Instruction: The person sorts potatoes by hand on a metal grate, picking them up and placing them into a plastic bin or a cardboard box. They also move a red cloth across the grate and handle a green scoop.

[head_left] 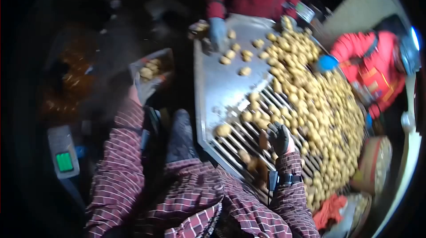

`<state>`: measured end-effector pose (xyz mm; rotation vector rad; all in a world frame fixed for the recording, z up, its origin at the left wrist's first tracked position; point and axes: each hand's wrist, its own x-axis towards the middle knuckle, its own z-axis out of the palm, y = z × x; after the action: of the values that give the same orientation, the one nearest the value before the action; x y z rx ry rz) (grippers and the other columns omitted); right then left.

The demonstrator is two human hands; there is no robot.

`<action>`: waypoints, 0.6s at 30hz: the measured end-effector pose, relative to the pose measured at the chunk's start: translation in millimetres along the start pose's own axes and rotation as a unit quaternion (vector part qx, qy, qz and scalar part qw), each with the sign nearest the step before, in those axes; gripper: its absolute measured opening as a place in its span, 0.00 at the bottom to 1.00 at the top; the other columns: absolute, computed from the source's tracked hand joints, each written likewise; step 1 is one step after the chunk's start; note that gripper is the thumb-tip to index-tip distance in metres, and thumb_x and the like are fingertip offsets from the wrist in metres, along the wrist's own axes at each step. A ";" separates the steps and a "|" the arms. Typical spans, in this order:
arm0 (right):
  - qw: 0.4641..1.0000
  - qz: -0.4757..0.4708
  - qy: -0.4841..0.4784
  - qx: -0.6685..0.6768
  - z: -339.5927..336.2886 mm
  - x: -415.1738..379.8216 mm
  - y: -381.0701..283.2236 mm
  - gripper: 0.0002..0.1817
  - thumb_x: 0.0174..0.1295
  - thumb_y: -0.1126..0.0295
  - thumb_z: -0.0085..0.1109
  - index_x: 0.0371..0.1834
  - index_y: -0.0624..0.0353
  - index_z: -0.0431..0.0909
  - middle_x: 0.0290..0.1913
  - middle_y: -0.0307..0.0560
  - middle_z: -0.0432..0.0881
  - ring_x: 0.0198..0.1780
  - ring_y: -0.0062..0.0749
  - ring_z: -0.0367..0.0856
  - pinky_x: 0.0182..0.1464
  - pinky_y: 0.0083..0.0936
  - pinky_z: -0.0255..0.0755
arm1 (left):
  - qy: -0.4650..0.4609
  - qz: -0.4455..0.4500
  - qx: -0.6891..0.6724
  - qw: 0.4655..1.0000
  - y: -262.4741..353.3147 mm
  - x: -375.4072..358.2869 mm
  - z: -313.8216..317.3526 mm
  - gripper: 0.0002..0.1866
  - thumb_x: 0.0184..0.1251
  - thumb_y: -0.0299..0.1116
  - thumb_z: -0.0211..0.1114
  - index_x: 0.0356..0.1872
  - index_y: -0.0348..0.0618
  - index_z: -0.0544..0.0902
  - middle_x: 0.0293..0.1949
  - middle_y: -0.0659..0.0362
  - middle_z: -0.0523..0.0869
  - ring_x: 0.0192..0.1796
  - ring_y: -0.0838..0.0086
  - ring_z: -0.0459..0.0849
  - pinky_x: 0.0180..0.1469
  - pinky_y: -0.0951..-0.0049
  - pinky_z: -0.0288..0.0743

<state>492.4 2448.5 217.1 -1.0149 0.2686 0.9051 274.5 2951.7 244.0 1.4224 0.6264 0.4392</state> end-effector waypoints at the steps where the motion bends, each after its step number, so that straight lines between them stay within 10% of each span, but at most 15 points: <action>1: 0.999 -0.021 0.026 0.002 -13.9 -22.1 -10.3 0.21 0.72 0.54 0.40 0.59 0.55 0.68 0.51 0.44 0.78 0.49 0.37 0.78 0.53 0.37 0.72 | 0.010 -0.052 -0.052 0.997 -10.3 6.2 10.1 0.29 0.69 0.51 0.52 0.64 0.43 0.67 0.57 0.51 0.76 0.55 0.64 0.76 0.59 0.60 0.70; 3: 0.960 -0.123 0.098 -0.231 -54.7 -78.0 -13.9 0.20 0.69 0.61 0.47 0.60 0.58 0.69 0.46 0.44 0.81 0.47 0.30 0.79 0.48 0.25 0.74 | 0.045 -0.110 -0.045 0.992 -21.4 8.4 35.9 0.26 0.70 0.46 0.52 0.64 0.42 0.68 0.56 0.52 0.78 0.51 0.69 0.79 0.54 0.66 0.72; 9: 0.780 -0.075 0.314 -0.536 -121.7 -186.3 64.0 0.17 0.54 0.66 0.64 0.47 0.61 0.81 0.43 0.52 0.83 0.48 0.37 0.81 0.54 0.29 0.72 | -0.293 0.078 0.205 0.931 -25.6 -94.0 258.1 0.19 0.56 0.25 0.60 0.51 0.44 0.78 0.47 0.54 0.81 0.54 0.66 0.78 0.60 0.67 0.68; 12: 0.767 -0.144 0.335 -0.527 -111.7 -206.5 96.9 0.24 0.51 0.65 0.66 0.53 0.60 0.77 0.52 0.56 0.79 0.54 0.44 0.77 0.58 0.32 0.70 | -0.536 0.248 0.535 0.604 -45.2 -144.1 312.9 0.22 0.49 0.37 0.67 0.48 0.49 0.77 0.47 0.54 0.78 0.51 0.60 0.76 0.52 0.61 0.72; 13: 0.754 -0.144 0.338 -0.544 -105.5 -210.7 97.6 0.27 0.50 0.65 0.67 0.55 0.59 0.76 0.54 0.57 0.77 0.56 0.45 0.76 0.59 0.33 0.69 | -0.541 0.255 0.561 0.573 -50.9 -154.6 316.6 0.25 0.48 0.38 0.67 0.51 0.51 0.75 0.49 0.55 0.76 0.53 0.60 0.75 0.53 0.63 0.72; 18: 0.752 -0.140 0.395 -0.509 -104.5 -213.0 118.7 0.29 0.46 0.68 0.70 0.55 0.59 0.73 0.53 0.54 0.78 0.54 0.43 0.77 0.58 0.31 0.70 | -0.527 0.194 0.503 0.657 -68.1 -137.4 313.9 0.21 0.51 0.34 0.66 0.49 0.47 0.75 0.48 0.52 0.78 0.53 0.58 0.77 0.55 0.61 0.72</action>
<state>290.9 2275.9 212.1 -2.3971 0.3097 0.2181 363.6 2616.1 205.8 2.5223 -0.5603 -0.5826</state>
